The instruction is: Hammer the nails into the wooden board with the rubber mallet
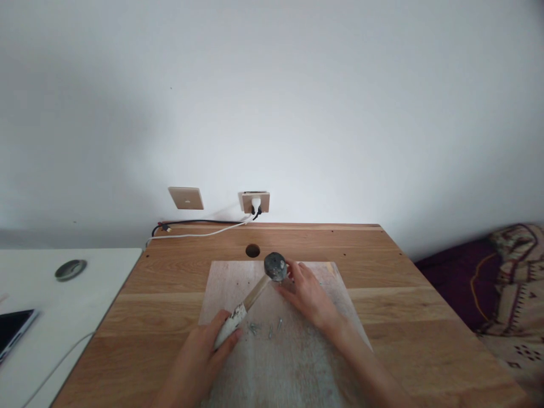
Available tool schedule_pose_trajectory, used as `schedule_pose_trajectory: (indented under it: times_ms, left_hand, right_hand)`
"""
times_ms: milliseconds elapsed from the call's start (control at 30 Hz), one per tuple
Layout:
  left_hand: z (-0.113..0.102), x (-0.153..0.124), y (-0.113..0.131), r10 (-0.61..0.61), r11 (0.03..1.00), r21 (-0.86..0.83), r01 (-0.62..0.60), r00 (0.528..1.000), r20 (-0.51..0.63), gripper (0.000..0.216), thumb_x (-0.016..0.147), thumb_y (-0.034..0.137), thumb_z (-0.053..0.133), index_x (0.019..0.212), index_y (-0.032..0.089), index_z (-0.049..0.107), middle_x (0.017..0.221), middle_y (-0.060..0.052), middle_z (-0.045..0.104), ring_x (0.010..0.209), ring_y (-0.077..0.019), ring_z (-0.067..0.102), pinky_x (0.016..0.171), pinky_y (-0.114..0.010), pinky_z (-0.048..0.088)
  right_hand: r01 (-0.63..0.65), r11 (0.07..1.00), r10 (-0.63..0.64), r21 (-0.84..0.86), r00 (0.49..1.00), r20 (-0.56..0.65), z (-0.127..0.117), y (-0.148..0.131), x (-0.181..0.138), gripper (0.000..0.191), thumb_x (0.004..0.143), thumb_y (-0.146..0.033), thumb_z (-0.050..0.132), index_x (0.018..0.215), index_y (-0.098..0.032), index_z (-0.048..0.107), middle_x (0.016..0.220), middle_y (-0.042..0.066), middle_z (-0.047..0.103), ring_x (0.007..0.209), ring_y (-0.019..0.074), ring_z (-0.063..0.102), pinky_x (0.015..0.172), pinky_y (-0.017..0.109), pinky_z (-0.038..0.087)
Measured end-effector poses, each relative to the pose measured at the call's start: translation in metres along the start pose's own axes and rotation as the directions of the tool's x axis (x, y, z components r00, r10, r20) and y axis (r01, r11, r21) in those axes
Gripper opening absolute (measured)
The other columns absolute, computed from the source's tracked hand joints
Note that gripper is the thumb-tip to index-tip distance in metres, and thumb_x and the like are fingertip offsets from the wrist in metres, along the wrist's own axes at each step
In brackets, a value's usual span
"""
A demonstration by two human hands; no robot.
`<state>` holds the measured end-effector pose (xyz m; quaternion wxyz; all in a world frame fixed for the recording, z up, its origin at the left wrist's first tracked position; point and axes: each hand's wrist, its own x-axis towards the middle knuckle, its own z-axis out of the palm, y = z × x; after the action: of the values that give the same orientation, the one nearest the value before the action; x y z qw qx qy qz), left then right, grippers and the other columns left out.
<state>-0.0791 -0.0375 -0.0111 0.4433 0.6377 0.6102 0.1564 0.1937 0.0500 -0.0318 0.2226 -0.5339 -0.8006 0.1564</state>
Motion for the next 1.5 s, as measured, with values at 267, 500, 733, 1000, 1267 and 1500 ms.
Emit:
schedule_pose_trajectory:
  times_ms: [267,500,733,1000,1267,1500]
  left_hand:
    - [0.003,0.002,0.009,-0.02,0.996,0.091,0.018,1.0,0.023,0.031,0.098,0.046,0.045,0.108,0.024,0.064,0.089,-0.005,0.077,0.087,-0.0251,0.074,0.074,-0.028,0.049]
    - [0.004,0.003,0.001,-0.017,0.999,0.034,0.016,1.0,0.02,0.033,0.098,0.049,0.044,0.109,0.024,0.064,0.088,-0.003,0.078,0.086,-0.0247,0.075,0.073,-0.028,0.049]
    - [0.006,0.0,-0.006,0.01,1.0,-0.016,-0.011,0.999,-0.052,0.034,0.095,0.051,0.049,0.106,0.026,0.068,0.096,-0.003,0.08,0.091,-0.0248,0.075,0.077,-0.028,0.052]
    - [-0.007,-0.005,-0.014,0.013,1.0,-0.017,-0.016,0.982,-0.19,0.037,0.092,0.054,0.049,0.099,0.025,0.07,0.091,-0.003,0.08,0.087,-0.0258,0.075,0.076,-0.029,0.054]
    - [-0.011,-0.01,-0.017,-0.019,0.999,-0.045,0.008,0.969,-0.248,0.042,0.089,0.058,0.05,0.099,0.024,0.072,0.095,-0.006,0.081,0.094,-0.0295,0.076,0.08,-0.032,0.057]
    - [-0.009,-0.01,-0.02,-0.029,0.998,-0.066,0.013,0.97,-0.24,0.039,0.091,0.055,0.05,0.1,0.024,0.072,0.093,-0.004,0.08,0.093,-0.0284,0.076,0.08,-0.031,0.056]
  right_hand:
    - [0.008,0.999,-0.004,0.039,0.994,-0.105,-0.016,0.01,-0.013,0.046,0.085,-0.018,0.069,0.127,-0.021,0.053,0.117,0.011,0.067,0.111,0.0298,0.065,0.096,0.046,0.054]
    - [-0.103,0.978,0.104,0.183,0.995,0.003,-0.018,-0.009,-0.04,0.003,0.095,-0.021,0.059,0.098,-0.022,0.06,0.075,-0.001,0.064,0.067,0.0168,0.064,0.065,0.027,0.052]
    - [-0.182,0.981,0.16,0.064,0.954,0.253,0.0,-0.048,-0.055,0.013,0.088,-0.009,0.061,0.092,-0.02,0.066,0.085,0.002,0.069,0.074,0.0166,0.067,0.068,0.025,0.048]
    - [-0.115,0.993,0.112,-0.005,0.962,0.248,0.004,-0.054,-0.043,0.027,0.077,0.003,0.053,0.082,-0.017,0.069,0.084,0.006,0.068,0.077,0.0196,0.067,0.069,0.027,0.047]
    - [-0.016,0.982,-0.001,0.187,0.996,0.091,-0.006,-0.03,-0.003,0.027,0.084,-0.002,0.058,0.098,-0.021,0.072,0.088,0.002,0.071,0.075,0.0133,0.067,0.074,0.024,0.054]
    - [0.054,0.987,-0.056,0.152,0.998,0.014,0.002,-0.026,0.018,0.022,0.088,-0.005,0.059,0.096,-0.021,0.071,0.093,0.005,0.074,0.091,0.0207,0.068,0.086,0.035,0.053]
